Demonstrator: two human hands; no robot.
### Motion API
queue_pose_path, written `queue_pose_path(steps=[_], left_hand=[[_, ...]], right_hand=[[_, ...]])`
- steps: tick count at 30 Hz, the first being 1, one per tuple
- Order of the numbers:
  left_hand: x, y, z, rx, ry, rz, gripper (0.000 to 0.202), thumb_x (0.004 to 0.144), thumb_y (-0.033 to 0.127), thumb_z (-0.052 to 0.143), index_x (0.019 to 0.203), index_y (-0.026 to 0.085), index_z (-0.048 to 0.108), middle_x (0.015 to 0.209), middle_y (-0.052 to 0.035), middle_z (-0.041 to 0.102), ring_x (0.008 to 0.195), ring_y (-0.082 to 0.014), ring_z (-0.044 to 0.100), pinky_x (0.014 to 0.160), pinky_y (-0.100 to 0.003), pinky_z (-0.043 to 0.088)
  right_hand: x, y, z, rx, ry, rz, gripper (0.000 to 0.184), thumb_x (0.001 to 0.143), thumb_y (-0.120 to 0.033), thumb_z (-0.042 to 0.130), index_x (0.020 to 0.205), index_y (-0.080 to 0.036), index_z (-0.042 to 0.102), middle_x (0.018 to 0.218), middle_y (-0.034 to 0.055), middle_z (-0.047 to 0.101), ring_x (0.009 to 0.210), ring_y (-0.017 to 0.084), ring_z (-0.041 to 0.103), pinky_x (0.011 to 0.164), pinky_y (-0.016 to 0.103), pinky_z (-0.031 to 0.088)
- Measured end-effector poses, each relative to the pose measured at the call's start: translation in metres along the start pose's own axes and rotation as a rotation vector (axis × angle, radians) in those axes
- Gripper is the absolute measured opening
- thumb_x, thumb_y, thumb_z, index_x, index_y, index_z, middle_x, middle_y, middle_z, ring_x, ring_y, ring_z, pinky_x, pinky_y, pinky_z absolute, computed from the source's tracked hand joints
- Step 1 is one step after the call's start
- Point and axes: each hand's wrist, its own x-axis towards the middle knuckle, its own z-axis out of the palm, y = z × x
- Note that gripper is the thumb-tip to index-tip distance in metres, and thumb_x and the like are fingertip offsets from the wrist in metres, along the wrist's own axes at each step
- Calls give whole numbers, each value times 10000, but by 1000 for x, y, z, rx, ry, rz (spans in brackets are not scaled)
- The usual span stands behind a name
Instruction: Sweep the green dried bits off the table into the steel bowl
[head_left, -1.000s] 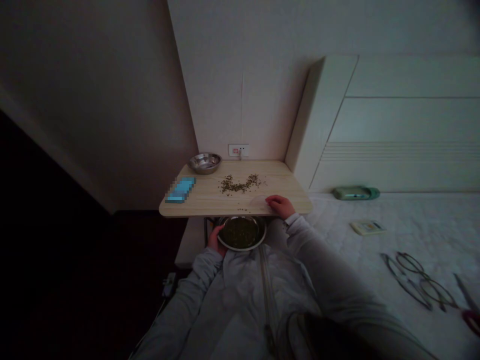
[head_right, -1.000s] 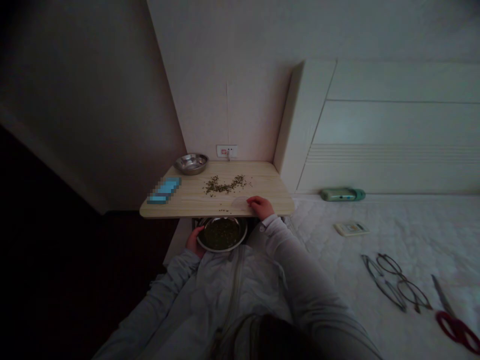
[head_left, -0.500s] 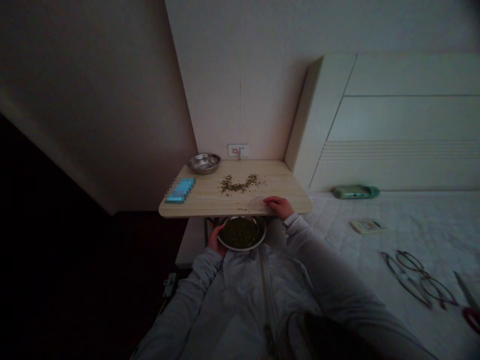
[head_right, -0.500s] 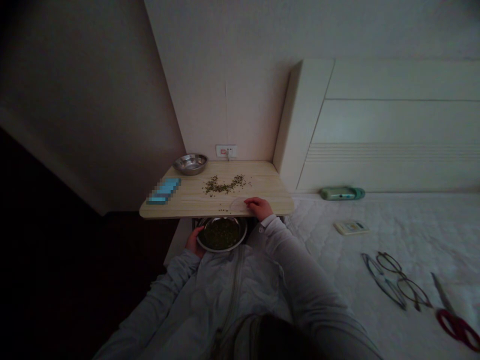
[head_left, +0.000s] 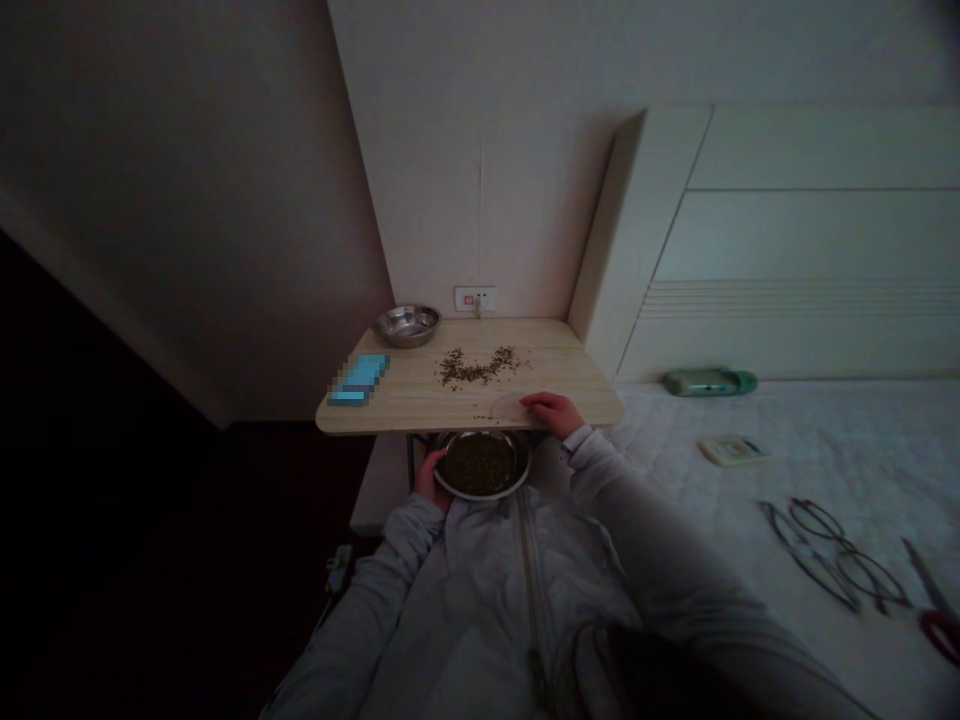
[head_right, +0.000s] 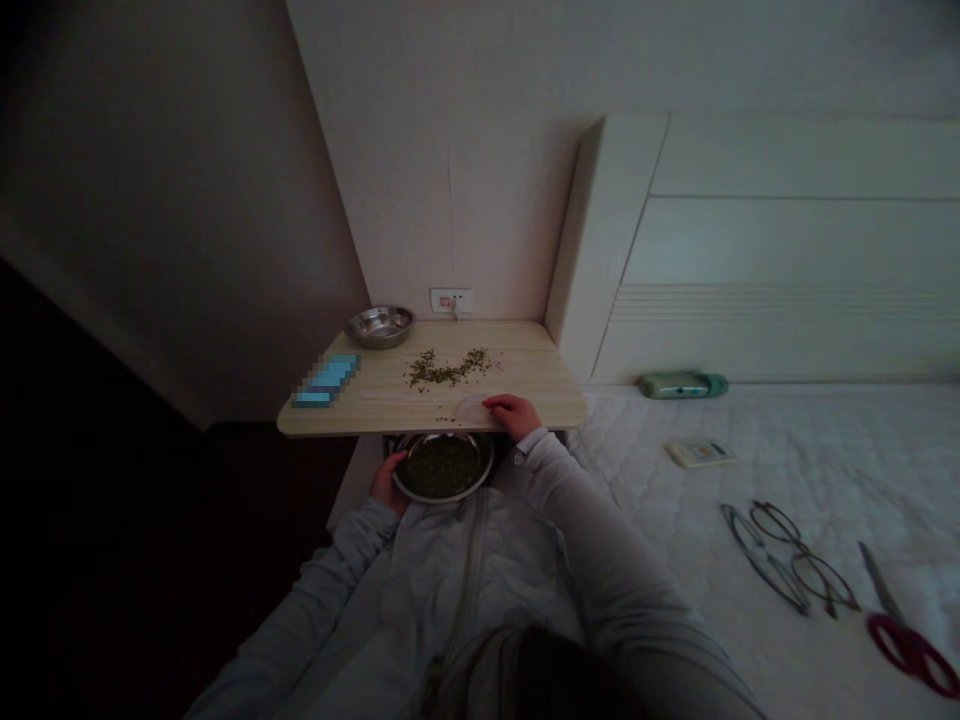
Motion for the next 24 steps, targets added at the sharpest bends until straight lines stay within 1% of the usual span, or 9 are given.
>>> queue_pose_path(steps=[6, 10, 17, 21, 24], left_hand=[[2, 0, -2, 33, 16, 18, 199, 582, 189, 434, 681, 99, 581, 600, -65, 618, 756, -203, 536, 727, -340, 385], [2, 0, -1, 29, 5, -2, 207, 581, 186, 435, 691, 94, 585, 606, -72, 618, 754, -204, 537, 725, -341, 385], [2, 0, -1, 26, 30, -14, 214, 581, 190, 439, 708, 104, 587, 601, -60, 620, 749, -202, 539, 726, -340, 385], [4, 0, -3, 9, 22, -14, 227, 581, 186, 438, 729, 97, 585, 616, -67, 620, 755, -203, 536, 726, -337, 385], [5, 0, -4, -6, 13, -17, 240, 582, 182, 436, 751, 93, 581, 635, -71, 620, 760, -204, 535, 724, -339, 386]], right_hand=[[1, 2, 1, -12, -29, 13, 217, 562, -180, 425, 712, -176, 582, 773, 3, 588, 756, 112, 499, 755, 269, 354], [1, 1, 1, 1, -44, 23, 227, 563, -185, 419, 721, -172, 581, 770, 7, 589, 737, 112, 501, 736, 266, 361], [-1, -4, 1, 49, -70, 20, 217, 558, -183, 413, 690, -153, 583, 742, 13, 593, 717, 103, 500, 708, 245, 365], [-2, -5, 0, 45, -80, 36, 231, 559, -192, 408, 703, -147, 582, 724, 11, 595, 678, 99, 498, 663, 239, 372], [-3, -6, 0, 43, -92, 22, 232, 560, -196, 406, 702, -147, 583, 718, 10, 595, 684, 100, 498, 662, 237, 371]])
